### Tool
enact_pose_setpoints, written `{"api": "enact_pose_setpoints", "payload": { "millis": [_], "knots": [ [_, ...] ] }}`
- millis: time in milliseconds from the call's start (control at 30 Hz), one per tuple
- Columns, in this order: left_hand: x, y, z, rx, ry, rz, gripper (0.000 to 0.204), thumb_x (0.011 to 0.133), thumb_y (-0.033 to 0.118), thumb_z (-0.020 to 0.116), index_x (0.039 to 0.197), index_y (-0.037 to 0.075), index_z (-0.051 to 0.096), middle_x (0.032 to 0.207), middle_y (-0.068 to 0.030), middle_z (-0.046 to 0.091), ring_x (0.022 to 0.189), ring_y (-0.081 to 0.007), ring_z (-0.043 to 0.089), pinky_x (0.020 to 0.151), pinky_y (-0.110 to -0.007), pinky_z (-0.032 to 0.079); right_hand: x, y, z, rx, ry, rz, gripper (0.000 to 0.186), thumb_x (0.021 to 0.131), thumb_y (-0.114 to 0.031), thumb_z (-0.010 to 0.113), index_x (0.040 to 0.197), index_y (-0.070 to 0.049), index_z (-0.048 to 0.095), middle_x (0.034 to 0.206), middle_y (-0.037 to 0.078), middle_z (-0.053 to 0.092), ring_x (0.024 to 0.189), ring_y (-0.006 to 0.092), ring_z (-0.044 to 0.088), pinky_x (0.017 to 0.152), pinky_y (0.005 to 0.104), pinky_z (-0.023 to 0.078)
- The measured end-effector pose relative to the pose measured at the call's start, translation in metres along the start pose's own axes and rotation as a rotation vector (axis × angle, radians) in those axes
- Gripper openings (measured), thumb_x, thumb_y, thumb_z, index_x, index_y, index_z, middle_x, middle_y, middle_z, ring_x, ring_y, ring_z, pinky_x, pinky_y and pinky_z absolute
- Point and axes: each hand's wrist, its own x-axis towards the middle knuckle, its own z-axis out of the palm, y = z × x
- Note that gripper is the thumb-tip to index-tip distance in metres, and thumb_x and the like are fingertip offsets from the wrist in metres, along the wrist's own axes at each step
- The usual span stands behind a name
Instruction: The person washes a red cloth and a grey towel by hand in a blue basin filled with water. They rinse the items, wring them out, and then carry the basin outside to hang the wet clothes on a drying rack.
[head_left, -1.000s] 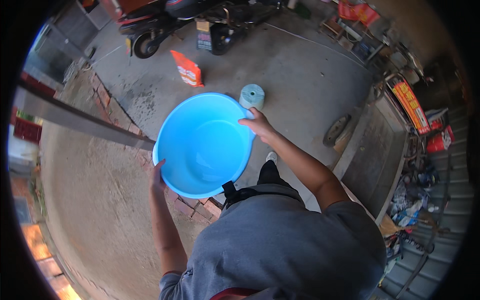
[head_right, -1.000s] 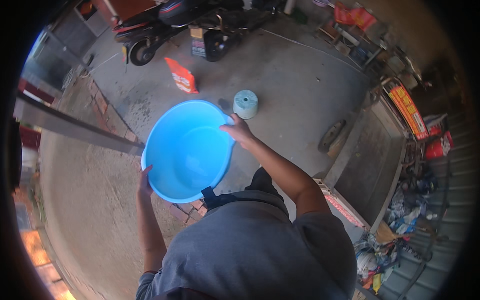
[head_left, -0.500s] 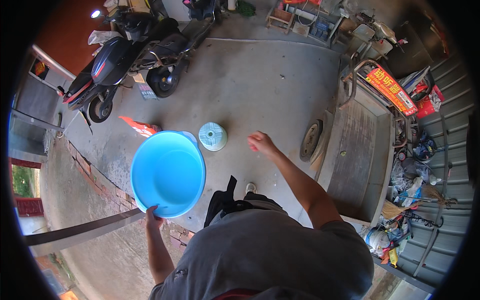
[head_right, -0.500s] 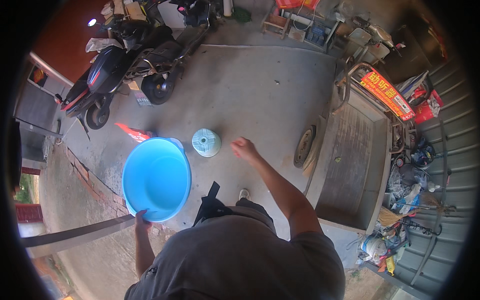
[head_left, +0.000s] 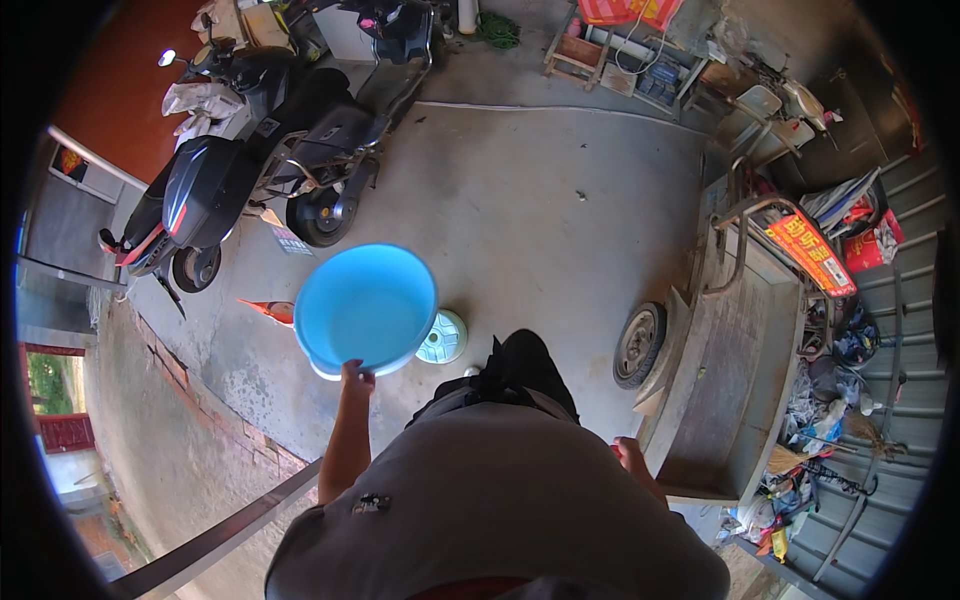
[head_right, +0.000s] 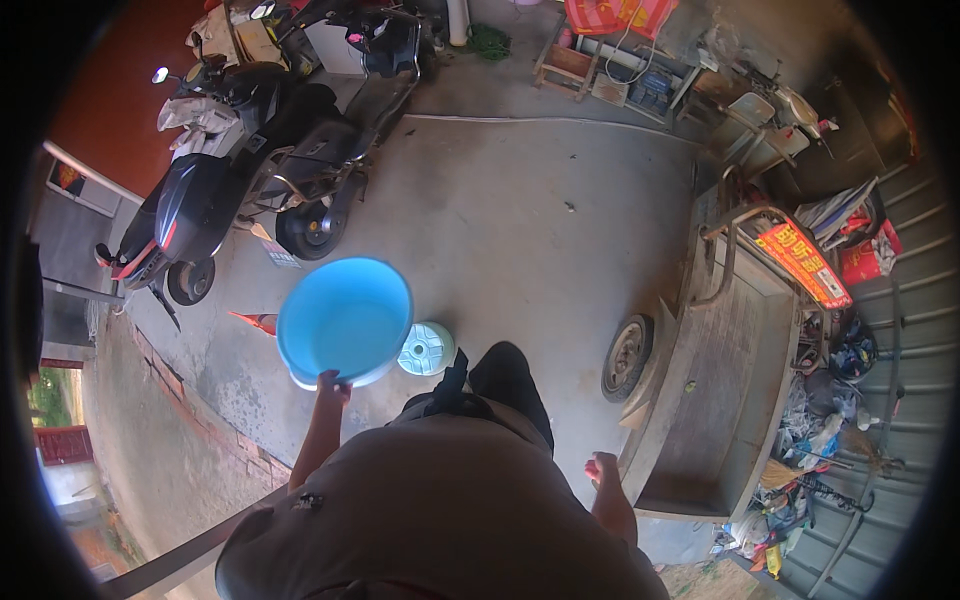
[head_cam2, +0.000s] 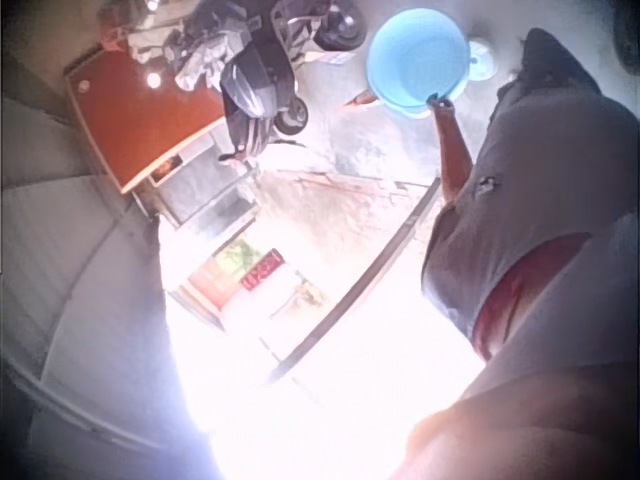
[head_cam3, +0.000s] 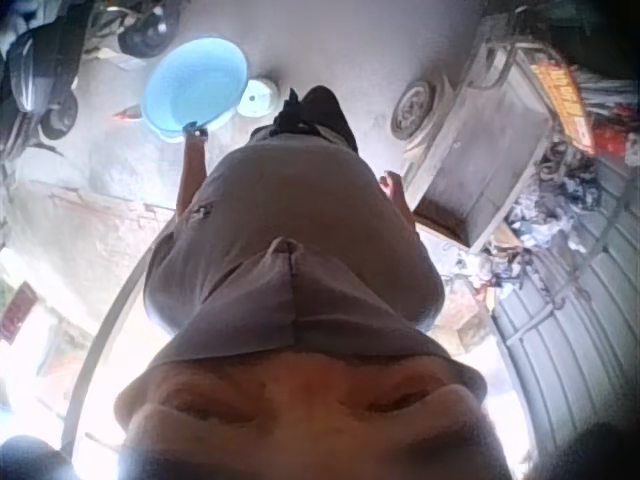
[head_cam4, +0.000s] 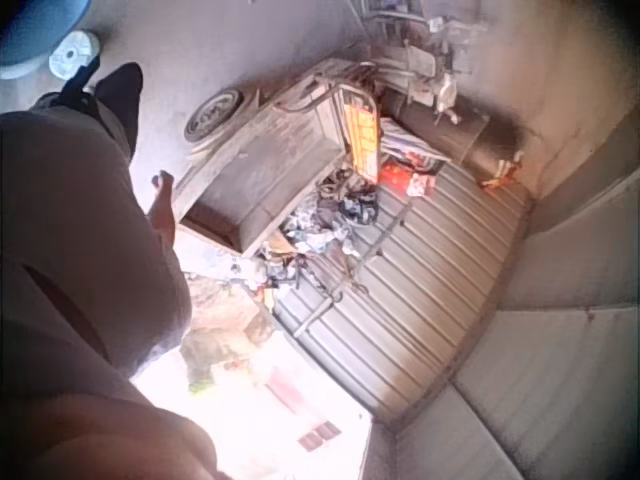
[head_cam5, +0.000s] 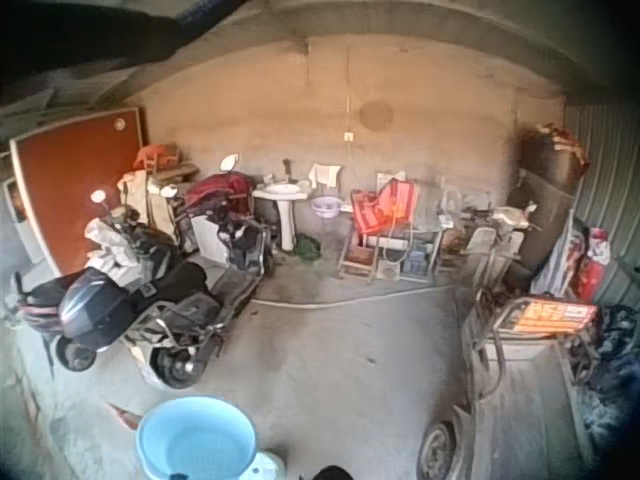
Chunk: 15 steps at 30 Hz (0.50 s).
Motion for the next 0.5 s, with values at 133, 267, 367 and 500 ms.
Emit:
{"api": "enact_pose_setpoints", "payload": {
  "millis": [133,267,367,500],
  "knots": [
    [0.015,0.015,0.184,0.154,-0.139,-0.194,0.038,0.072,0.018,0.065,0.100,0.004,0.043,0.091,-0.0169,0.048,0.065,-0.0218,0.053,0.052,-0.029,0.049,0.073,0.008,0.083,-0.118,-0.065,-0.067,0.011,0.084,-0.013,0.057,0.092,-0.006,0.057,0.072,0.010,0.061,0.060,0.0226,0.060,0.052,0.0383,0.048],
    [-0.001,0.031,0.339,0.218,-0.232,-0.381,0.038,0.068,0.016,0.068,0.095,0.002,0.045,0.090,-0.0149,0.048,0.069,-0.0215,0.054,0.058,-0.029,0.051,0.046,-0.141,0.171,-0.367,-0.259,-0.126,0.006,0.082,-0.011,0.057,0.083,-0.005,0.059,0.070,0.008,0.059,0.058,0.0200,0.058,0.053,0.0371,0.049],
    [-0.014,0.026,0.459,0.122,-0.267,-0.344,0.039,0.067,0.015,0.069,0.095,0.002,0.045,0.089,-0.0153,0.048,0.069,-0.0217,0.055,0.059,-0.029,0.052,0.022,-0.289,0.198,-0.348,-0.189,-0.207,0.006,0.083,-0.011,0.056,0.082,-0.006,0.059,0.069,0.007,0.058,0.057,0.0184,0.057,0.053,0.0357,0.049],
    [-0.074,0.056,0.592,0.186,-0.359,-0.299,0.045,0.067,0.013,0.070,0.102,0.003,0.042,0.092,-0.0148,0.048,0.073,-0.0197,0.054,0.061,-0.029,0.053,-0.025,-0.507,0.229,-0.253,0.022,-0.332,0.009,0.086,-0.013,0.054,0.093,-0.009,0.058,0.070,0.006,0.058,0.055,0.0171,0.057,0.048,0.0322,0.051]
  ]
}}
